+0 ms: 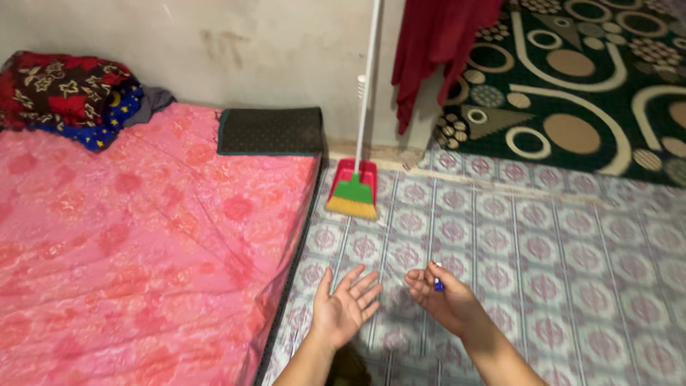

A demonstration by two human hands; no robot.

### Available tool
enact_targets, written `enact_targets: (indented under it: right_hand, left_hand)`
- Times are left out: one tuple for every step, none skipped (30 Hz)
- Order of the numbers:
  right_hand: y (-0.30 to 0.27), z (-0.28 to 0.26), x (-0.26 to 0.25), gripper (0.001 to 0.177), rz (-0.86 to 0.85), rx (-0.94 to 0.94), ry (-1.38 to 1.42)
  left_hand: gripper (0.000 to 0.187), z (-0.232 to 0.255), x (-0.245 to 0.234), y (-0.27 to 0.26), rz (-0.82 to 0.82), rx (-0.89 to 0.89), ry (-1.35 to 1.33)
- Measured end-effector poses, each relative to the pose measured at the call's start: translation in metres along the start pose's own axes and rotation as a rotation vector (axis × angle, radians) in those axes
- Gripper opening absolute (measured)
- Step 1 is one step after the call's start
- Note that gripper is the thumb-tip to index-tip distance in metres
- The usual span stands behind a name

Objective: The person uses a long-handled broom to sweep debris and dust across a tiled floor, moving the broom around a mattress and a tire containing toys.

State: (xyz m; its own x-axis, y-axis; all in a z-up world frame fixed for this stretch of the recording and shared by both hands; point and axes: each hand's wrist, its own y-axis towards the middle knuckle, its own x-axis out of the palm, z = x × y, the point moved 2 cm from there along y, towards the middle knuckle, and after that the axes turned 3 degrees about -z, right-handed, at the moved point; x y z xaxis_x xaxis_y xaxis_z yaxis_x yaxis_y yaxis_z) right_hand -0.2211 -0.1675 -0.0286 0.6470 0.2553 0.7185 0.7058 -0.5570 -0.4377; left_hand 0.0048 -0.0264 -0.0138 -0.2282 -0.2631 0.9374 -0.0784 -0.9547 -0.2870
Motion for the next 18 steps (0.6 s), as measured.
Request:
enact_targets:
  right_hand:
    - [0.018, -0.004, -0.001, 0.034, -0.157, -0.03, 0.052]
    - [0.041, -0.012, 0.002, 0.032, -0.319, -0.069, 0.11]
    - [0.065, -0.022, 0.005, 0.032, -0.335, -0.074, 0.107]
    - [0.08, -0.023, 0.003, 0.037, -0.149, -0.006, 0.032]
    - [0.096, -0.028, 0.002, 0.044, 0.038, 0.064, -0.044]
    - [0.11, -0.033, 0.007, 0.044, 0.044, 0.069, -0.037]
    - [0.124, -0.042, 0.022, 0.04, -0.07, 0.028, 0.021]
    - [0.15, -0.063, 0.041, 0.035, -0.205, -0.034, 0.072]
    - [0.167, -0.069, 0.045, 0.035, -0.22, -0.051, 0.072]
    - [0.179, -0.075, 0.039, 0.039, -0.096, 0.005, 0.086]
    - [0.196, -0.091, 0.045, 0.045, 0.029, 0.06, 0.1]
    - [0.204, -0.098, 0.051, 0.045, 0.044, 0.075, 0.113]
    - [0.219, -0.115, 0.058, 0.05, -0.029, 0.027, 0.112]
    - [0.229, -0.131, 0.071, 0.057, -0.101, -0.017, 0.11]
    - [0.232, -0.14, 0.073, 0.057, -0.085, 0.002, 0.122]
    - [0.241, -0.155, 0.076, 0.059, 0.016, 0.004, 0.077]
    - [0.249, -0.165, 0.08, 0.062, 0.117, 0.007, 0.032]
    - [0.257, -0.173, 0.084, 0.062, 0.115, 0.013, 0.032]
  left_hand:
    - [0.084, 0.006, -0.006, 0.011, 0.054, 0.0, -0.007]
    - [0.083, 0.02, -0.012, 0.027, 0.102, -0.003, -0.002]
    - [0.083, 0.034, -0.016, 0.045, 0.096, 0.008, 0.009]
    - [0.081, 0.043, -0.022, 0.06, 0.12, 0.0, 0.017]
    - [0.08, 0.053, -0.028, 0.077, 0.145, -0.008, 0.025]
    - [0.08, 0.061, -0.033, 0.093, 0.153, -0.014, 0.023]
    - [0.079, 0.072, -0.034, 0.114, 0.138, -0.015, 0.031]
    - [0.078, 0.096, -0.028, 0.144, 0.101, -0.006, 0.059]
    - [0.078, 0.114, -0.023, 0.162, 0.089, -0.002, 0.077]
    - [0.079, 0.124, -0.018, 0.181, 0.148, -0.059, 0.114]
    - [0.08, 0.139, -0.011, 0.204, 0.207, -0.115, 0.152]
    - [0.08, 0.149, -0.008, 0.215, 0.226, -0.127, 0.142]
    - [0.079, 0.168, 0.001, 0.237, 0.135, -0.085, 0.196]
    - [0.077, 0.181, 0.01, 0.252, 0.045, -0.041, 0.247]
    - [0.077, 0.185, 0.015, 0.259, 0.068, -0.052, 0.234]
    - [0.074, 0.196, 0.024, 0.273, 0.064, -0.045, 0.287]
    - [0.071, 0.204, 0.031, 0.282, 0.061, -0.039, 0.34]
    - [0.071, 0.206, 0.035, 0.29, 0.066, -0.037, 0.338]
